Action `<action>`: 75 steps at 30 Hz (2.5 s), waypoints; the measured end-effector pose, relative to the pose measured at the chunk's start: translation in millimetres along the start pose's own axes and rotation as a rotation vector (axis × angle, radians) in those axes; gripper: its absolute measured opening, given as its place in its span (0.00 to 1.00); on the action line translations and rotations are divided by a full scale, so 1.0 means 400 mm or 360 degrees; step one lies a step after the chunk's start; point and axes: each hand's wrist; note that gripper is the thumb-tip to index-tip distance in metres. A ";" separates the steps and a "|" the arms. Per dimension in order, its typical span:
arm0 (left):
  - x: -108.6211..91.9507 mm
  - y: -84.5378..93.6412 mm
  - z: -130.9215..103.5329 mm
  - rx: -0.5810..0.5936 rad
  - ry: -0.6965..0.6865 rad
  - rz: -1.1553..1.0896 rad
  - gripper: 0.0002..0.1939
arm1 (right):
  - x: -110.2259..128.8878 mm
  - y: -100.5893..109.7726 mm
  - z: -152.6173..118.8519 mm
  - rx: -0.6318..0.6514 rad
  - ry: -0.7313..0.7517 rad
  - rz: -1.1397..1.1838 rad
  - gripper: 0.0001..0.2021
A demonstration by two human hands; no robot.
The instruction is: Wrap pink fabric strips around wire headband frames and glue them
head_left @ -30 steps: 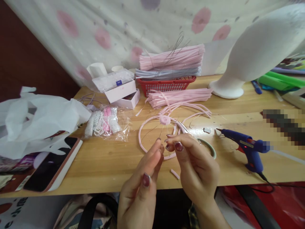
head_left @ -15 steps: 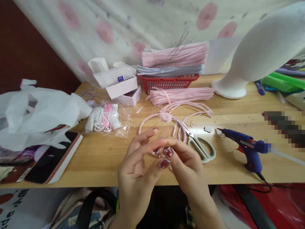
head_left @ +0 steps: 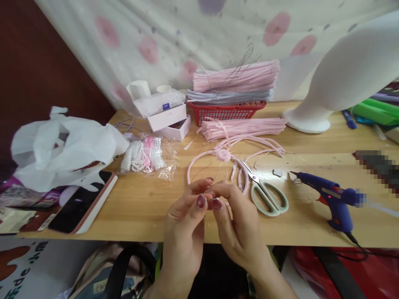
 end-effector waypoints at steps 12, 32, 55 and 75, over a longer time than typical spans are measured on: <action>0.016 0.014 -0.020 0.0070 -0.0167 0.0063 0.04 | -0.014 -0.006 -0.011 -0.0500 -0.0026 0.0284 0.11; -0.031 0.065 -0.013 0.0367 -0.1017 0.1216 0.07 | 0.005 0.093 -0.023 0.0255 -0.0172 0.0330 0.14; -0.051 0.072 -0.011 0.0319 -0.0966 0.1462 0.10 | 0.030 0.107 -0.007 0.0390 -0.0017 -0.0098 0.17; -0.018 0.085 -0.004 0.0042 -0.0607 0.0770 0.06 | 0.009 0.047 -0.023 0.0159 -0.0443 0.0300 0.06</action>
Point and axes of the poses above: each hand's wrist, its own z-axis towards the middle knuckle, its own y-axis out of the back of the hand, x = y × z, and after that the axes turned 3 degrees about z, right-handed
